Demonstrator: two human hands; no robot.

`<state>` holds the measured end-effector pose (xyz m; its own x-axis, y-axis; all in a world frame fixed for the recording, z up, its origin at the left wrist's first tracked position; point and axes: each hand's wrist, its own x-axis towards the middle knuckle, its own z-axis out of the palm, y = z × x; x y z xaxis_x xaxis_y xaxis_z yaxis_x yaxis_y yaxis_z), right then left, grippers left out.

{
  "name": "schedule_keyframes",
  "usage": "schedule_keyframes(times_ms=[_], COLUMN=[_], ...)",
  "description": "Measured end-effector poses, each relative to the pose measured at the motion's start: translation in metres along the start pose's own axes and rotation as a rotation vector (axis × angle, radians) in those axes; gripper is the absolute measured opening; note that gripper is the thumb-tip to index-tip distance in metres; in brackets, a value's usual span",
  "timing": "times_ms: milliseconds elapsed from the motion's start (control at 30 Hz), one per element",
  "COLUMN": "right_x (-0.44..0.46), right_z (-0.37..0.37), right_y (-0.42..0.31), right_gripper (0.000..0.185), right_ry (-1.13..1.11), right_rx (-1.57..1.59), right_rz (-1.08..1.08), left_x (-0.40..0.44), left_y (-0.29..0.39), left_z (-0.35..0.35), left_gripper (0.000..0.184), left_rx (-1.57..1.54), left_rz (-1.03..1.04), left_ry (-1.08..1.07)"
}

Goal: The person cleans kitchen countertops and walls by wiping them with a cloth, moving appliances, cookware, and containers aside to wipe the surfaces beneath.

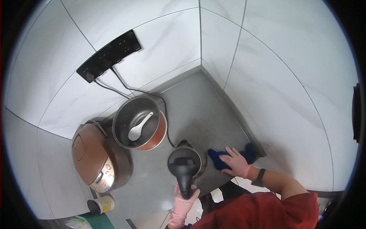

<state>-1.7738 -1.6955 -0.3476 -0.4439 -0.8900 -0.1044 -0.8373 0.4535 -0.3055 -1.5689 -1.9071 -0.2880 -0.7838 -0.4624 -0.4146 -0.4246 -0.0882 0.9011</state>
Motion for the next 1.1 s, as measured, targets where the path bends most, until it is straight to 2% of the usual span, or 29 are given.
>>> schedule_keyframes(times_ms=[67,133,200,267,333,400,467,500,567,600,667,733,800,933,1033,1100], right_x=[-0.038,-0.038,-0.035,-0.025,-0.008,0.017,0.044,0.052,0.059,0.054,0.036,0.028,0.034,0.084,0.142,0.172], right_z=[0.010,0.005,0.005,0.003,-0.002,-0.006,0.007,0.005,0.000,0.000,0.004,0.012,0.015,0.018,0.015,0.024], right_y=[-0.001,0.008,0.009,0.016,0.023,0.034,0.071,0.073,0.072,0.067,0.054,0.037,0.015,-0.020,-0.039,-0.054], right_gripper=[0.067,0.067,0.066,0.064,0.062,0.062,0.069,0.069,0.076,0.076,0.080,0.079,0.077,0.068,0.061,0.059], right_ry=[-0.029,-0.038,-0.014,0.003,0.112,0.246,0.327,0.316,0.387,0.377,0.231,0.180,0.161,0.127,0.129,0.124], right_rx=[-0.019,-0.056,-0.045,-0.022,0.001,-0.008,0.105,0.113,0.191,0.192,-0.127,-0.018,0.032,0.061,0.061,0.074], right_rz=[0.059,0.106,0.095,0.101,0.262,0.463,0.506,0.481,0.493,0.486,0.363,0.366,0.334,0.193,0.077,0.019], left_x=[0.022,0.055,0.080,0.105,0.133,0.176,0.194,0.188,0.167,0.155,0.122,0.095,0.067,0.020,-0.016,-0.033], left_y=[-0.036,0.006,0.046,0.078,0.091,0.072,0.072,0.073,0.074,0.066,0.041,0.001,-0.028,-0.070,-0.066,-0.073], left_z=[0.006,0.027,0.046,0.060,0.074,0.094,0.109,0.104,0.098,0.088,0.054,0.023,-0.007,-0.047,-0.060,-0.063], left_gripper=[0.057,0.058,0.064,0.071,0.077,0.065,0.067,0.067,0.061,0.061,0.048,0.039,0.029,0.022,0.019,0.019], left_rx=[0.257,0.216,0.030,0.072,0.153,0.217,0.449,0.450,0.212,0.209,0.099,-0.030,-0.126,-0.283,-0.396,-0.423], left_rz=[0.298,0.242,0.126,0.057,0.089,0.286,0.429,0.416,0.432,0.424,0.287,0.085,-0.019,0.015,-0.191,-0.181], left_ry=[-0.018,-0.032,-0.058,-0.064,-0.075,-0.040,0.009,0.034,-0.127,-0.119,-0.207,-0.175,-0.100,0.017,0.174,0.223])
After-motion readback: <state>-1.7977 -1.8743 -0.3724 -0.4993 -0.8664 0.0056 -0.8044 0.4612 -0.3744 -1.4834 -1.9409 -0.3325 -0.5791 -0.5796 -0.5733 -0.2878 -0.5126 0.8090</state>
